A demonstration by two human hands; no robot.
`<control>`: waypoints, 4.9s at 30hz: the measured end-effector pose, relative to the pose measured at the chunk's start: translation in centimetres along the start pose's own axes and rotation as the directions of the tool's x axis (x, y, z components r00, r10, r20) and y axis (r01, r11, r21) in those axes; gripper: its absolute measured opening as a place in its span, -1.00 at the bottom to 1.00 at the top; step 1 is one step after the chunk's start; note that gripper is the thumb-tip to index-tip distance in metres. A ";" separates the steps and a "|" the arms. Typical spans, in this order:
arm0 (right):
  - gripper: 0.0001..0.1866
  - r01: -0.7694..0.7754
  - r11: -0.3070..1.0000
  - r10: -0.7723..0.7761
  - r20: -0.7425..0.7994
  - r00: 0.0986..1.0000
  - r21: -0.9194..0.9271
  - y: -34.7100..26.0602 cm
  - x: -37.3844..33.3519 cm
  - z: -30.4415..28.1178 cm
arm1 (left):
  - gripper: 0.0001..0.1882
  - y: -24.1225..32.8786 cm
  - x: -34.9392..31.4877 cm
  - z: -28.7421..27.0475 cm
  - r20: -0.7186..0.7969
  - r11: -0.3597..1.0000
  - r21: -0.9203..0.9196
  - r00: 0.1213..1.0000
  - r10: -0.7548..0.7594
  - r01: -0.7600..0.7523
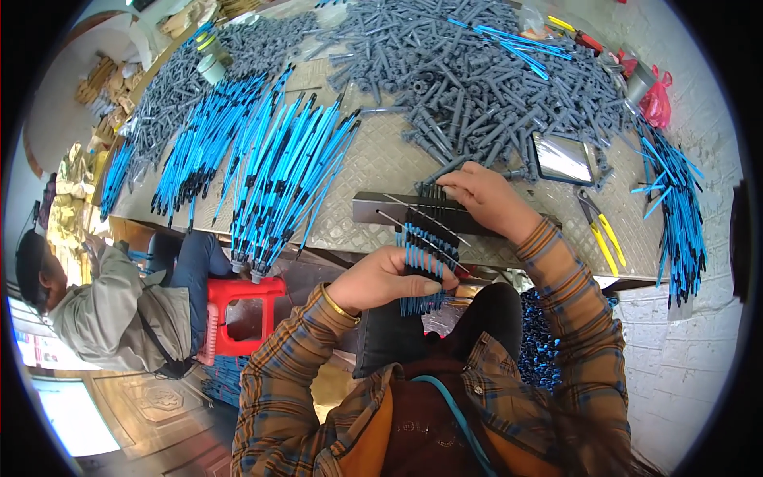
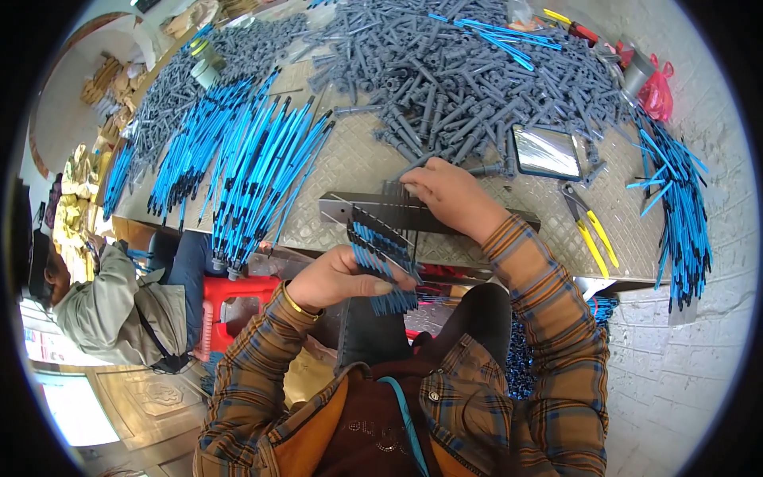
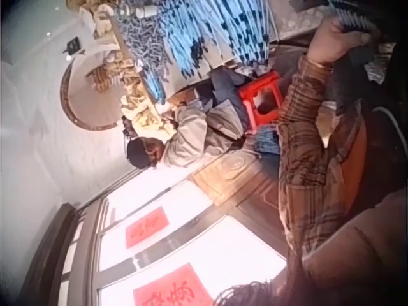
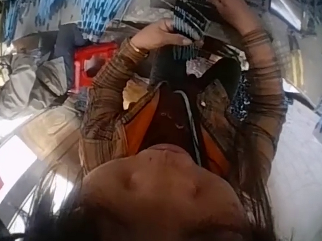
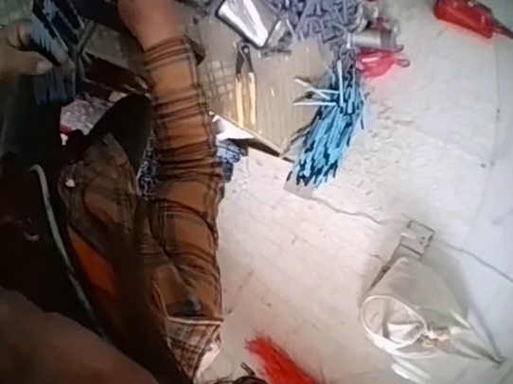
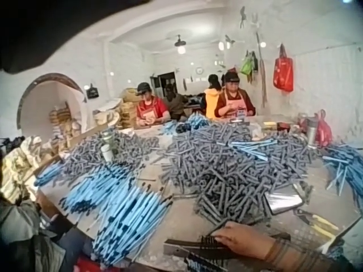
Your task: The person aligns a bundle of ribs on a jig, threads wire through their ends, and fastens them into a central hub by twisting and cutting the wire with pliers. Then, the person gathers another set of ribs to assemble on the jig.
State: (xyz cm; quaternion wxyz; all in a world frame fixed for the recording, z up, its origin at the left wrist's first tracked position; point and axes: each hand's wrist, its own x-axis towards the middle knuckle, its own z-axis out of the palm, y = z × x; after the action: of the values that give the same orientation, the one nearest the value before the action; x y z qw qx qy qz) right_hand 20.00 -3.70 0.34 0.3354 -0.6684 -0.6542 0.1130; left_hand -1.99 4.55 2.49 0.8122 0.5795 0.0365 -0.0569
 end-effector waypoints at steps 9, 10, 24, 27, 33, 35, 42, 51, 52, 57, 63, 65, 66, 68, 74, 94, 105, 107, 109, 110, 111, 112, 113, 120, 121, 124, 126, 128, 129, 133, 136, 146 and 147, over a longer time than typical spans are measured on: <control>-0.78 -0.026 0.998 0.023 -0.041 0.999 -0.065 -1.6 1.4 0.6 | -0.78 0.0 -0.1 -0.9 0.019 0.992 0.116 0.998 0.053 -0.055; -0.79 -0.053 0.993 0.050 -0.029 0.998 -0.103 -2.2 1.6 0.6 | -0.77 0.0 -0.1 -0.8 0.042 0.994 0.098 0.998 0.045 -0.049; -0.85 -0.150 0.977 0.140 -0.072 0.987 -0.150 -3.0 -1.6 -1.9 | -0.77 -1.3 1.2 1.3 0.101 0.950 0.294 0.991 0.082 -0.109; -0.73 -0.066 0.970 0.072 0.014 0.997 -0.235 -3.6 -2.2 -3.0 | -0.78 -1.4 1.8 0.4 0.106 0.962 0.241 0.989 0.102 -0.125; -0.51 0.284 0.860 -0.157 0.310 0.938 -0.424 -3.6 -1.5 -4.9 | -0.79 -1.7 1.7 0.8 0.129 0.984 -0.047 0.976 0.178 -0.173; -0.51 0.374 0.827 -0.190 0.416 0.889 -0.420 -4.6 -1.4 -5.6 | -0.79 -1.8 1.6 0.7 0.149 0.984 -0.017 0.973 0.175 -0.175; -0.60 0.504 0.744 -0.207 0.567 0.797 -0.438 -6.8 -0.8 -6.9 | -0.78 -1.7 1.4 1.3 0.166 0.983 0.113 0.978 0.123 -0.143; -0.80 0.500 0.687 -0.160 0.561 0.812 -0.528 -10.7 -9.9 -3.4 | -0.79 -6.0 -4.2 6.2 0.277 0.967 0.256 0.958 -0.078 0.005; -0.81 0.435 0.785 -0.104 0.599 0.794 -0.440 -9.9 -11.7 -1.4 | -0.79 -6.6 -5.4 6.8 0.236 0.961 0.265 0.961 -0.143 0.078; -0.73 0.083 0.996 -0.051 0.568 0.821 -0.031 -6.4 -17.8 7.0 | -0.75 -4.6 -10.2 10.3 -0.019 0.860 0.388 0.936 -0.351 0.331; -0.55 0.052 0.990 -0.113 0.530 0.840 0.127 -9.4 -19.6 8.7 | -0.72 -2.0 -13.1 13.3 -0.203 0.874 0.354 0.940 -0.276 0.333; -0.52 0.031 0.959 -0.180 0.520 0.835 0.283 -9.6 -20.1 8.7 | -0.75 -1.3 -13.4 13.8 -0.300 0.793 0.374 0.871 -0.388 0.482; -0.51 0.018 0.933 -0.213 0.512 0.832 0.359 -9.8 -20.4 8.6 | -0.75 -1.8 -13.4 13.6 -0.289 0.792 0.377 0.873 -0.392 0.480; -0.51 -0.052 0.951 -0.145 0.588 0.796 0.305 -11.3 -20.0 7.5 | -0.77 -3.2 -13.2 12.8 -0.171 0.526 0.849 0.967 0.189 0.047; -0.52 -0.142 0.918 -0.154 0.660 0.735 0.371 -10.2 -20.4 9.0 | -0.81 -3.5 -9.6 13.8 0.261 0.215 0.844 0.726 0.636 -0.492; -0.80 -0.387 0.501 0.529 0.080 0.845 0.774 -11.0 -17.2 11.5 | -0.74 -4.4 -3.3 9.1 -0.296 0.992 -0.123 0.954 -0.049 0.013; -0.78 -0.303 0.252 0.536 0.128 0.834 0.919 -9.8 -14.8 12.1 | -0.63 -10.1 -3.1 8.4 -0.623 0.794 0.236 0.540 0.566 -0.560; -0.78 -0.321 0.223 0.537 0.159 0.829 0.921 -9.6 -14.5 12.0 | -0.62 -9.3 -3.3 7.9 -0.651 0.784 0.220 0.512 0.561 -0.580; -0.81 -0.382 0.189 0.547 0.226 0.806 0.905 -9.4 -14.6 11.8 | -0.72 -8.1 -3.1 7.2 -0.712 0.825 0.166 0.513 0.480 -0.541; -0.83 -0.410 0.173 0.552 0.257 0.794 0.896 -9.4 -14.7 11.6 | -0.76 -7.6 -3.0 6.9 -0.737 0.841 0.137 0.513 0.439 -0.523; -0.83 -0.399 0.178 0.549 0.246 0.799 0.900 -9.4 -14.5 11.8 | -0.76 -7.4 -3.2 6.3 -0.730 0.839 0.145 0.516 0.449 -0.525; -0.84 -0.405 0.208 0.550 0.236 0.801 0.890 -9.4 -14.6 12.1 | -0.79 -7.3 -3.4 5.6 -0.683 0.856 0.219 0.553 0.478 -0.468; -0.84 -0.412 0.237 0.555 0.225 0.801 0.880 -9.5 -14.7 12.4 | -0.81 -7.3 -3.4 4.9 -0.632 0.863 0.292 0.594 0.498 -0.413; -0.84 -0.392 0.246 0.572 0.194 0.797 0.887 -9.7 -15.2 12.6 | -0.89 -6.6 -2.7 4.7 -0.580 0.871 0.362 0.651 0.489 -0.331; -0.84 -0.383 0.240 0.577 0.186 0.796 0.892 -9.6 -15.3 12.6 | -0.88 -6.5 -2.5 4.7 -0.573 0.873 0.373 0.663 0.482 -0.313; -0.84 -0.367 0.213 0.585 0.182 0.790 0.906 -9.5 -15.4 12.3 | -0.84 -5.3 -2.0 4.0 -0.526 0.877 0.379 0.712 0.466 -0.295; -0.85 -0.376 0.161 0.603 0.211 0.769 0.913 -9.3 -15.6 11.9 | -0.81 -3.7 -1.5 3.5 -0.453 0.893 0.348 0.783 0.427 -0.286; -0.84 -0.383 0.120 0.574 0.251 0.780 0.916 -8.7 -15.9 12.1 | -0.79 -1.1 -0.5 1.5 -0.516 0.881 0.425 0.744 0.423 -0.207; -0.82 -0.389 0.085 0.555 0.281 0.783 0.917 -8.5 -16.0 12.0 | -0.76 0.8 0.4 0.3 -0.565 0.865 0.485 0.708 0.424 -0.130; -0.82 -0.388 0.054 0.533 0.302 0.791 0.920 -8.1 -15.9 11.2 | -0.72 6.5 7.4 -6.5 -0.478 0.686 0.726 0.747 0.462 0.040; -0.83 -0.387 0.037 0.532 0.309 0.788 0.921 -7.6 -15.5 10.5 | -0.69 8.5 12.2 -10.9 -0.492 0.590 0.791 0.742 0.455 0.162; -0.85 -0.354 -0.029 0.538 0.313 0.782 0.935 -6.0 -15.9 9.8 | -0.72 6.8 21.5 -11.0 -0.034 -0.193 0.954 0.719 0.694 0.231; -0.85 -0.351 -0.023 0.530 0.309 0.789 0.936 -5.8 -15.8 9.8 | -0.72 7.1 21.3 -11.1 -0.032 -0.199 0.951 0.714 0.699 0.237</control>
State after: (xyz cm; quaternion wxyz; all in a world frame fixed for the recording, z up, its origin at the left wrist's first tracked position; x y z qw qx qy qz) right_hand 7.73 -16.25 -8.05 0.6716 -0.4651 -0.1472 0.5576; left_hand 20.12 16.26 2.87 0.0148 0.9491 0.1109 0.2944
